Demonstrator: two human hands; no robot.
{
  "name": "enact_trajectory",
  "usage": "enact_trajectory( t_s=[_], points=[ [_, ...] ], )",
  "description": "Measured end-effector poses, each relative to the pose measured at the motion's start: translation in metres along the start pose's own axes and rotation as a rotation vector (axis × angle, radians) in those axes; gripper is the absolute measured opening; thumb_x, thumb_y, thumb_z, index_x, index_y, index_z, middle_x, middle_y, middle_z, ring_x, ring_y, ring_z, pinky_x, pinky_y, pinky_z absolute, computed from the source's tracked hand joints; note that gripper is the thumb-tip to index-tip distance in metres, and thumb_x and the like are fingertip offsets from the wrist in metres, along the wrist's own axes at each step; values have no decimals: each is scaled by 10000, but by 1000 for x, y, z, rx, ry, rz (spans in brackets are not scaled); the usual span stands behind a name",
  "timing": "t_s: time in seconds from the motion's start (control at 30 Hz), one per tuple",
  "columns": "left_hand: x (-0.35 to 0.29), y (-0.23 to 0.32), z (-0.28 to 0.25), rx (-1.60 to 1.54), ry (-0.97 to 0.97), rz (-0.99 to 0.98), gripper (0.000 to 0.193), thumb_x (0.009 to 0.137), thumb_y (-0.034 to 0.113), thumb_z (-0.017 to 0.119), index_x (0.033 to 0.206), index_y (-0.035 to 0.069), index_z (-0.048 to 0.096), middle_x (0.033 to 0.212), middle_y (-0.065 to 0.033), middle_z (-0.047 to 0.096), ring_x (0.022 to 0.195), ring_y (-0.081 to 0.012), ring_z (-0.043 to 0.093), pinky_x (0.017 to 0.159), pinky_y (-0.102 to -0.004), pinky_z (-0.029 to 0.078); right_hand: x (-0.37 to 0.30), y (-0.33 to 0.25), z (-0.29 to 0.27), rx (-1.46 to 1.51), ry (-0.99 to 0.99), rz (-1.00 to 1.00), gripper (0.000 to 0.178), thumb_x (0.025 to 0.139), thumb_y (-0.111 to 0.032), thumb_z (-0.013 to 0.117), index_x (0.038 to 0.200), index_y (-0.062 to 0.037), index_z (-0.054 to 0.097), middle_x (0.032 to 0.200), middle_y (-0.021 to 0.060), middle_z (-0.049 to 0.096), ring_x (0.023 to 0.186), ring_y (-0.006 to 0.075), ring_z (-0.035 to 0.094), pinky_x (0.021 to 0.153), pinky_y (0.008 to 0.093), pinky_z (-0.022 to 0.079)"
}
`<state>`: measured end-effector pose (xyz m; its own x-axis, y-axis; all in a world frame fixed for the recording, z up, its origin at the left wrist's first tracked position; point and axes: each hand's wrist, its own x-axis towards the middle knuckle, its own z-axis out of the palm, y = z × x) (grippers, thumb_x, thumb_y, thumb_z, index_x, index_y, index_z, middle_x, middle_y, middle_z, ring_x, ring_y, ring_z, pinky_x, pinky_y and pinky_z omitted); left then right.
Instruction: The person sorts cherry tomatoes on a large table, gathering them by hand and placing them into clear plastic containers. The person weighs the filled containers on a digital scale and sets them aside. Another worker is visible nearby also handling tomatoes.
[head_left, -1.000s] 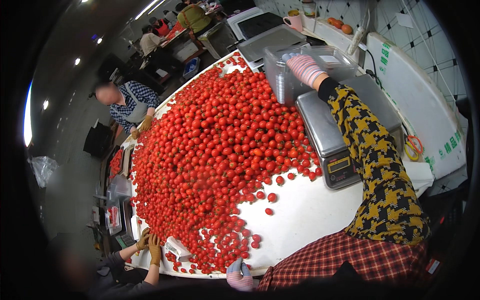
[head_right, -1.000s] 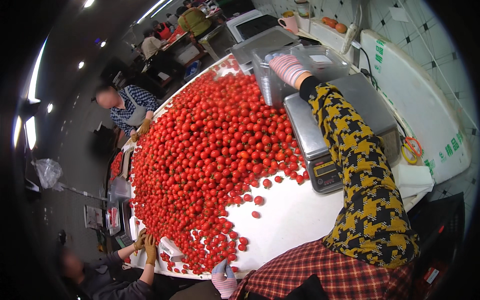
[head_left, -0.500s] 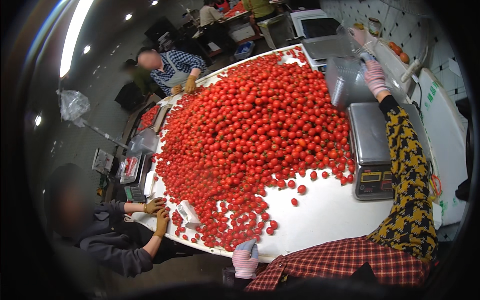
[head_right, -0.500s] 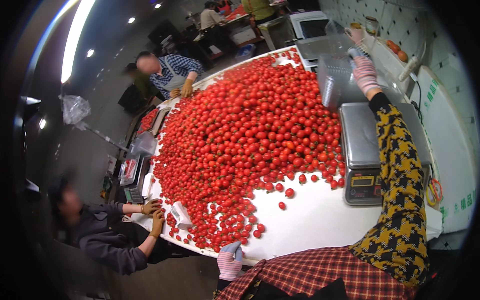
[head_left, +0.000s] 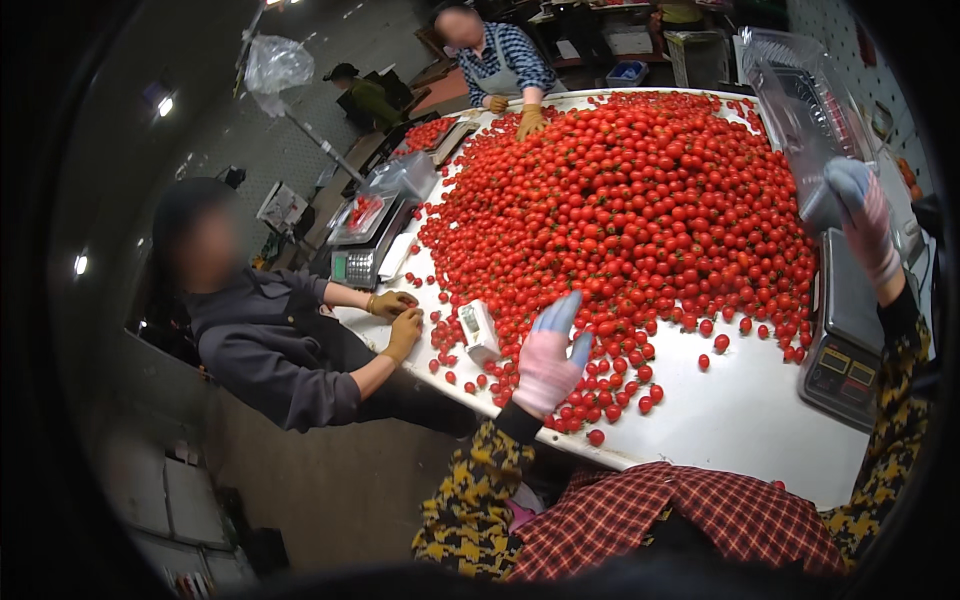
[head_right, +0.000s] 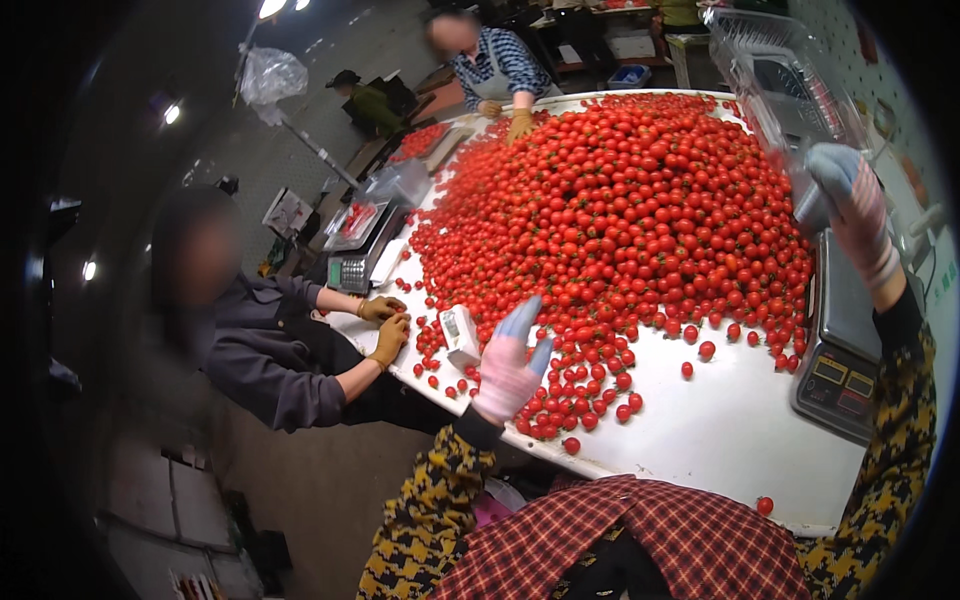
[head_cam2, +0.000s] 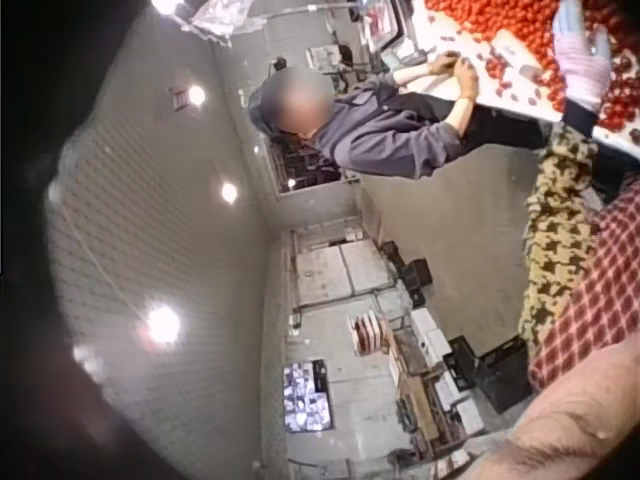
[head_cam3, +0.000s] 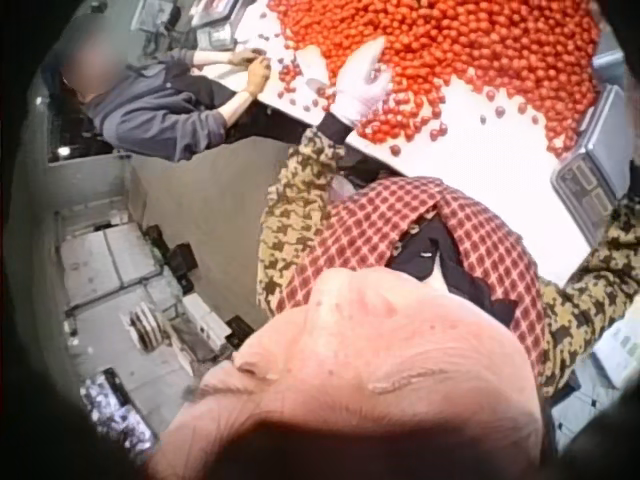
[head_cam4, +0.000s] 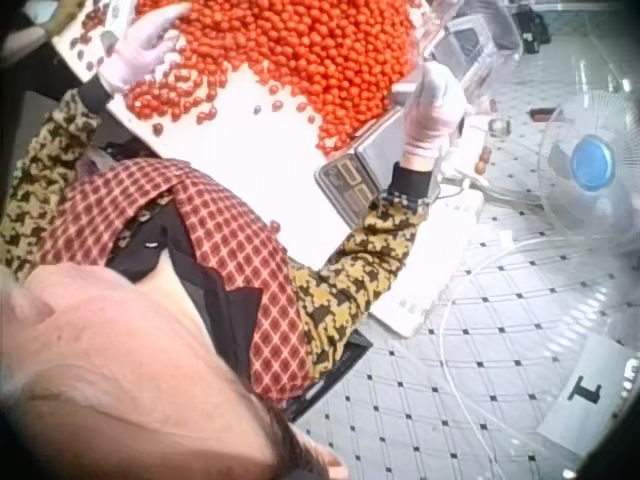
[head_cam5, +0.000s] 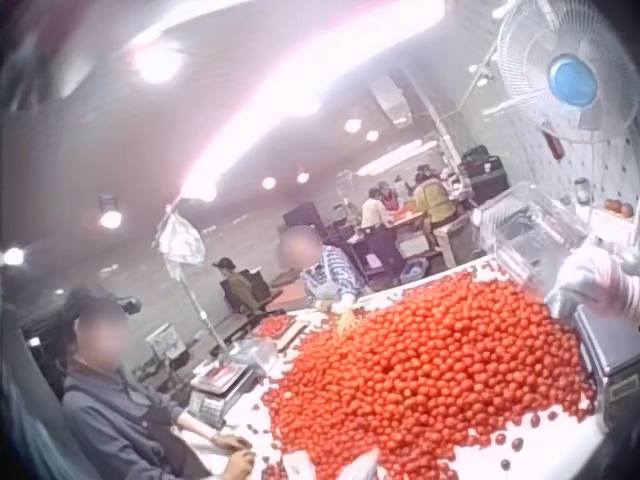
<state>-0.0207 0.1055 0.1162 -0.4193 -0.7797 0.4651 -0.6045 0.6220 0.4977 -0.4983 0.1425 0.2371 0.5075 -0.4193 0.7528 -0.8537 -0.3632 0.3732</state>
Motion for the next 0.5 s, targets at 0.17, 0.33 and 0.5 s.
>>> enact_trajectory(
  t_s=[0.17,0.33,0.5],
  points=[
    [44,-2,-17,-39,131,206,658,823,173,655,1393,28,361,1315,-222,477,1228,-371,455,1041,-412,383,45,-87,-51,83,-119,-127,332,719,-1,590,1047,-31,555,972,138,590,904,355,592,807,446,477],
    [52,27,-2,-1211,-334,-168,883,864,362,660,1515,178,92,1510,-192,237,1326,-348,347,1012,-438,406,56,-172,-74,64,-225,-87,217,650,-85,640,858,-81,578,851,69,571,791,263,588,705,390,477],
    [20,44,17,-1586,-597,-431,989,853,445,633,1506,215,-73,1529,-214,142,1321,-388,333,958,-535,435,27,-260,-40,174,-483,-160,160,730,-173,601,884,-129,609,783,1,552,734,165,571,614,308,455]
  ],
)
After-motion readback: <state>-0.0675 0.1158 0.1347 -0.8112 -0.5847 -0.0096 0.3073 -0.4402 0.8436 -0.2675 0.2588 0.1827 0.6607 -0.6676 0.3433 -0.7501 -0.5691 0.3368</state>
